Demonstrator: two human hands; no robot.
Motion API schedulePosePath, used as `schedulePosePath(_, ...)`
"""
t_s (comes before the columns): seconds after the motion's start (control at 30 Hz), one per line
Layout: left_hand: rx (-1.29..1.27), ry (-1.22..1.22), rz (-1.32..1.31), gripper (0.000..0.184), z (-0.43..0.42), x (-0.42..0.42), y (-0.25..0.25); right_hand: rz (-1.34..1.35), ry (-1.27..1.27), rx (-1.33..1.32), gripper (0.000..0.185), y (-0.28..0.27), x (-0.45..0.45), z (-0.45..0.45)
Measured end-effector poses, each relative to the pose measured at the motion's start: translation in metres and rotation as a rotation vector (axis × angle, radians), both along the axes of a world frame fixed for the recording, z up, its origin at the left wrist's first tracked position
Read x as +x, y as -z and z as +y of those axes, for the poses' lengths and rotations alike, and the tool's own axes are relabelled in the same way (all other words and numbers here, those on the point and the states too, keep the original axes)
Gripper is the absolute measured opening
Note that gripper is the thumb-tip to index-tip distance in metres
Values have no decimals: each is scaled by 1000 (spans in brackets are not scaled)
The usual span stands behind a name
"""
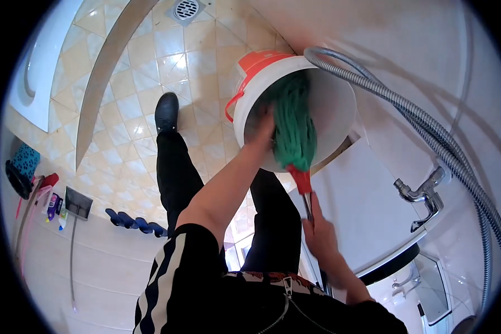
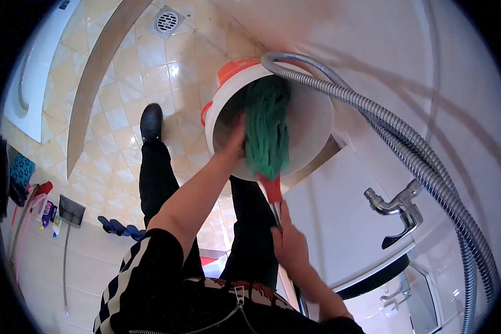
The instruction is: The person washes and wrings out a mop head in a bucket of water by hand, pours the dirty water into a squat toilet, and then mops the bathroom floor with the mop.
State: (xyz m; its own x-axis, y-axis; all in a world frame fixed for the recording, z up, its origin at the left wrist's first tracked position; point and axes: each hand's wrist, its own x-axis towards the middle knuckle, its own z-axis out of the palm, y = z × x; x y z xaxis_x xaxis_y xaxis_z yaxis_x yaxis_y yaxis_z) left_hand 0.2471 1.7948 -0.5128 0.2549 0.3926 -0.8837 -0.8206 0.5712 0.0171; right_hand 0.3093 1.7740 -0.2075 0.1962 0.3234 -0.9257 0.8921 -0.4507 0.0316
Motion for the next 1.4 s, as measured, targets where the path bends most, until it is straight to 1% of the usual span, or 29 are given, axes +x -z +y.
schedulePosePath(0.03, 65, 87, 166, 61, -2, 3, 1, 20, -20, 24, 65, -13, -6, -2)
schedulePosePath(0.1, 178, 267, 484, 57, -17, 13, -5, -37, -77, -35, 65, -22, -11, -8)
schedulePosePath(0.17, 44, -19, 190, 53, -34, 28, 27, -64, -135, -31, 65, -8, -14, -1)
schedulePosePath(0.2, -24, -160, 42, 51, -32, 26, 28, -77, -164, -30, 64, 3, -16, 5)
schedulePosePath(0.23, -85, -182, 72, 49, -32, 27, 26, -123, -199, -26, 64, 15, -17, 14)
schedulePosePath(0.3, -199, -231, 140, 44, 4, 5, -21, -210, -275, -12, 64, 48, -20, 38)
schedulePosePath(0.4, 145, 543, 693, 42, 24, -14, -51, -249, -261, 86, 62, 107, -4, 56)
schedulePosePath(0.43, 158, 565, 723, 41, 22, -10, -49, -239, -226, 137, 61, 130, 3, 58)
schedulePosePath(0.5, 193, 599, 782, 40, 22, 0, -42, -121, -206, 227, 57, 186, 22, 47)
schedulePosePath(0.53, 254, 568, 738, 43, 20, -2, -42, -38, -142, 176, 60, 215, 31, 40)
schedulePosePath(0.57, 317, 533, 692, 45, 18, -4, -44, 91, 6, 138, 61, 247, 44, 34)
schedulePosePath(0.6, 384, 496, 645, 48, 17, -5, -45, 209, 163, 90, 63, 278, 57, 28)
schedulePosePath(0.63, 435, 461, 701, 50, 20, -10, -52, 376, 407, 48, 63, 311, 73, 22)
schedulePosePath(0.7, 535, 391, 818, 55, 28, -25, -65, 520, 367, 153, 63, 352, 79, 22)
schedulePosePath(0.73, 542, 408, 859, 57, 25, -29, -63, 482, 83, 296, 63, 370, 77, 18)
schedulePosePath(0.77, 546, 425, 900, 58, 20, -33, -60, 434, -201, 434, 62, 375, 69, 19)
schedulePosePath(0.8, 552, 440, 944, 60, 18, -37, -58, 313, -207, 361, 58, 378, 63, 22)
schedulePosePath(0.83, 442, 490, 862, 58, 16, -39, -56, 196, -213, 290, 55, 381, 56, 28)
schedulePosePath(0.9, 213, 579, 688, 55, -1, -37, -45, -40, -229, 137, 47, 374, 41, 37)
schedulePosePath(0.93, 146, 551, 614, 52, -17, -28, -24, 32, -231, 197, 50, 367, 40, 34)
schedulePosePath(1.0, -75, 515, 421, 48, -33, -17, -9, 164, -240, 321, 58, 338, 45, 26)
schedulePosePath(1.03, -183, 493, 318, 46, -37, -10, -6, 191, -178, 263, 55, 316, 50, 22)
schedulePosePath(1.1, -375, 359, 132, 41, -32, -7, -15, 261, 215, 38, 49, 229, 39, 35)
schedulePosePath(1.13, -469, 292, 38, 39, -29, -7, -18, 298, 545, -129, 47, 179, 30, 45)
schedulePosePath(1.2, -464, 160, -142, 44, -27, -3, -20, 357, 713, -108, 37, 98, 16, 47)
schedulePosePath(1.23, -461, 93, -230, 48, -26, -1, -21, 342, 813, -125, 35, 67, 12, 43)
schedulePosePath(1.27, -328, -66, -317, 49, -26, -1, -23, 329, 862, -167, 34, 39, 6, 42)
schedulePosePath(1.33, -57, -384, -477, 51, -26, 0, -26, 342, 1065, -219, 37, -5, -6, 34)
schedulePosePath(1.4, -115, -362, -428, 51, -34, 9, -23, 410, 1249, -226, 45, -30, -4, 20)
